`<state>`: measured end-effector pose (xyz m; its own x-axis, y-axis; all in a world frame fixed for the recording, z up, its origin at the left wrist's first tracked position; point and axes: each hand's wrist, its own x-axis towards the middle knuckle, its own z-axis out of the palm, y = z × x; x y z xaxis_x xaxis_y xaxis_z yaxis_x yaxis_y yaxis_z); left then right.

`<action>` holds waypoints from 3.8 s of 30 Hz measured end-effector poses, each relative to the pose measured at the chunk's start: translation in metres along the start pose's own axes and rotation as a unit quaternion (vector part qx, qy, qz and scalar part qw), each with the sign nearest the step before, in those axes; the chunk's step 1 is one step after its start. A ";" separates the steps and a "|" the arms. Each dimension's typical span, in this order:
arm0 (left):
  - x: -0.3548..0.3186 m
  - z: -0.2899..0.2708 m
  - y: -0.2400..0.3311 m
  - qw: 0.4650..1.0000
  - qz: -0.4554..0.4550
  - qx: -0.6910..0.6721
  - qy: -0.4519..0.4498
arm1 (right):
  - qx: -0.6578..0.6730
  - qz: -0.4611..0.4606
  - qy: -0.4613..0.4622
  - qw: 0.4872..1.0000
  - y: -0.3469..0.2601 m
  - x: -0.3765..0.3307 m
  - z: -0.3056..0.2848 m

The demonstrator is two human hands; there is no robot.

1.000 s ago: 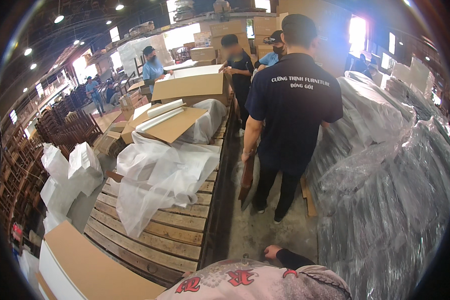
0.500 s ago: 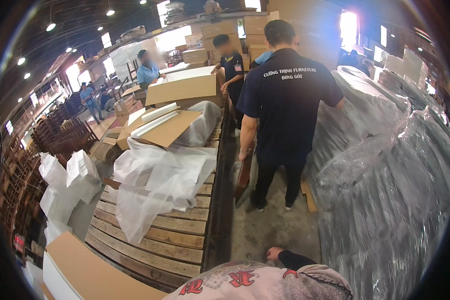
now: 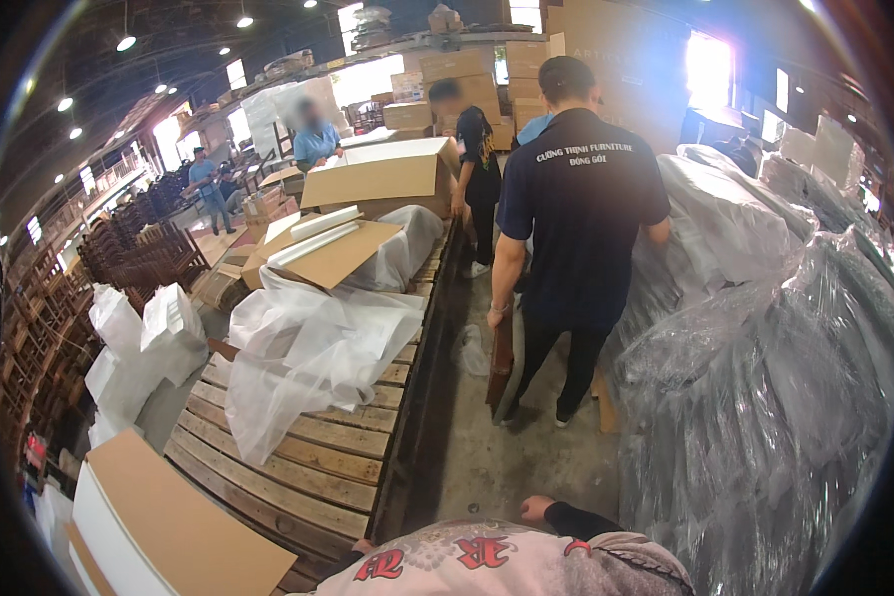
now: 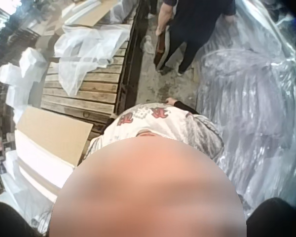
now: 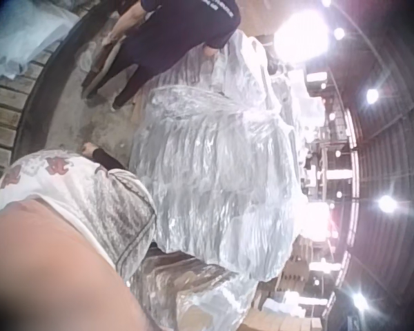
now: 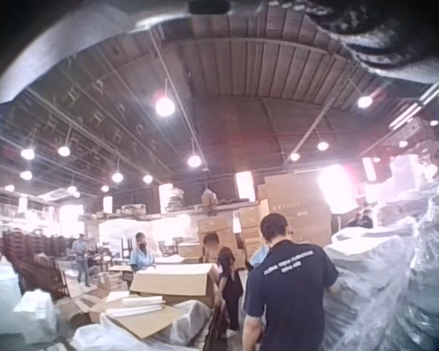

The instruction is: The person places protective foam and plastic wrap into a large cardboard box, adds wooden slats and hardware, then closes the box with a lid and foam inserts. The task occurs in a warehouse with other workers nearby.

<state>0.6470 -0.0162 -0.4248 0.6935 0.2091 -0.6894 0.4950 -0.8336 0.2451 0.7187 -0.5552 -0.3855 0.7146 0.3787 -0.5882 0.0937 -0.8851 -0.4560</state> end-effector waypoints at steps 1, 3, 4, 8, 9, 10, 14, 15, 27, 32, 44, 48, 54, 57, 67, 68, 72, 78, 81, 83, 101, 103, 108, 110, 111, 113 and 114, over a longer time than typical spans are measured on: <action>0.001 0.011 0.002 1.000 0.021 -0.003 -0.015 | -0.003 0.021 0.007 1.000 0.011 -0.009 0.000; 0.001 0.044 0.007 0.996 0.024 -0.012 -0.087 | 0.051 0.052 0.025 0.997 0.032 -0.026 0.007; 0.000 0.064 0.010 0.994 0.071 0.003 -0.086 | 0.059 0.091 0.021 0.994 0.044 -0.035 0.010; -0.015 0.120 0.019 0.988 0.127 0.032 -0.080 | -0.001 0.113 -0.039 0.993 0.092 -0.059 0.033; -0.019 0.128 0.022 0.990 0.111 0.027 -0.079 | -0.015 0.116 -0.041 0.992 0.103 -0.066 0.043; -0.023 0.135 0.024 0.991 0.104 0.024 -0.079 | -0.038 0.130 -0.054 0.989 0.115 -0.071 0.053; -0.043 0.148 0.030 0.993 0.089 0.019 -0.077 | -0.014 0.065 -0.043 0.997 0.147 -0.084 0.087; -0.047 0.149 0.030 0.993 0.085 0.020 -0.078 | -0.005 0.068 -0.058 0.996 0.150 -0.083 0.093; -0.095 0.104 0.049 0.997 0.077 0.021 -0.022 | 0.006 0.007 -0.006 1.000 0.116 -0.079 0.067; -0.104 0.101 0.054 0.995 0.068 -0.010 -0.065 | -0.032 0.013 -0.046 0.998 0.124 -0.062 0.076; -0.094 0.141 0.008 0.996 0.023 0.001 -0.084 | -0.054 0.009 -0.058 0.997 0.138 -0.060 0.068; -0.087 0.130 0.018 0.997 0.014 0.013 -0.075 | -0.057 0.051 -0.074 0.994 0.132 -0.056 0.057; -0.069 0.119 0.039 0.997 0.015 0.037 -0.064 | -0.023 0.030 -0.045 0.998 0.127 -0.053 0.061; -0.065 0.118 0.043 0.997 0.015 0.043 -0.060 | -0.014 0.026 -0.040 0.999 0.122 -0.056 0.063; -0.060 0.109 0.042 0.998 0.006 0.053 -0.036 | 0.028 0.038 -0.024 0.999 0.127 -0.078 0.060; -0.060 0.108 0.042 0.998 0.005 0.055 -0.032 | 0.027 0.058 -0.030 0.997 0.130 -0.077 0.063; -0.067 0.106 0.044 0.998 -0.002 0.055 -0.018 | 0.057 0.049 0.001 0.997 0.141 -0.072 0.076; -0.076 0.114 0.045 0.999 -0.011 0.036 -0.003 | 0.011 0.084 -0.066 0.994 0.139 -0.062 0.060; -0.080 0.121 0.044 0.999 -0.015 0.029 0.001 | 0.004 0.070 -0.049 0.996 0.132 -0.061 0.049; -0.083 0.125 0.045 0.999 -0.018 0.026 0.007 | -0.017 0.077 -0.060 0.995 0.130 -0.061 0.043; -0.053 0.142 0.051 0.999 -0.021 0.021 -0.027 | -0.016 0.075 -0.067 0.995 0.136 -0.057 0.021; -0.049 0.140 0.050 0.999 -0.009 0.028 -0.030 | 0.000 0.062 -0.051 0.997 0.135 -0.060 0.019; -0.052 0.133 0.054 0.999 -0.002 0.031 -0.005 | 0.001 0.067 -0.058 0.996 0.130 -0.065 0.012; -0.054 0.130 0.055 0.999 -0.015 0.033 -0.004 | -0.019 0.080 -0.072 0.994 0.129 -0.065 0.009; -0.054 0.128 0.055 0.999 -0.022 0.033 -0.003 | -0.012 0.069 -0.063 0.996 0.130 -0.065 0.008; -0.052 0.125 0.055 0.999 -0.046 -0.014 -0.024 | -0.026 0.087 -0.068 0.994 0.131 -0.066 0.007; -0.049 0.122 0.053 0.995 -0.064 -0.062 -0.046 | -0.014 0.077 -0.055 0.995 0.131 -0.066 0.007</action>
<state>0.5756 -0.1332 -0.4607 0.5722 0.2572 -0.7787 0.6408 -0.7329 0.2287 0.6793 -0.6941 -0.4114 0.6415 0.2634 -0.7205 0.0085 -0.9416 -0.3366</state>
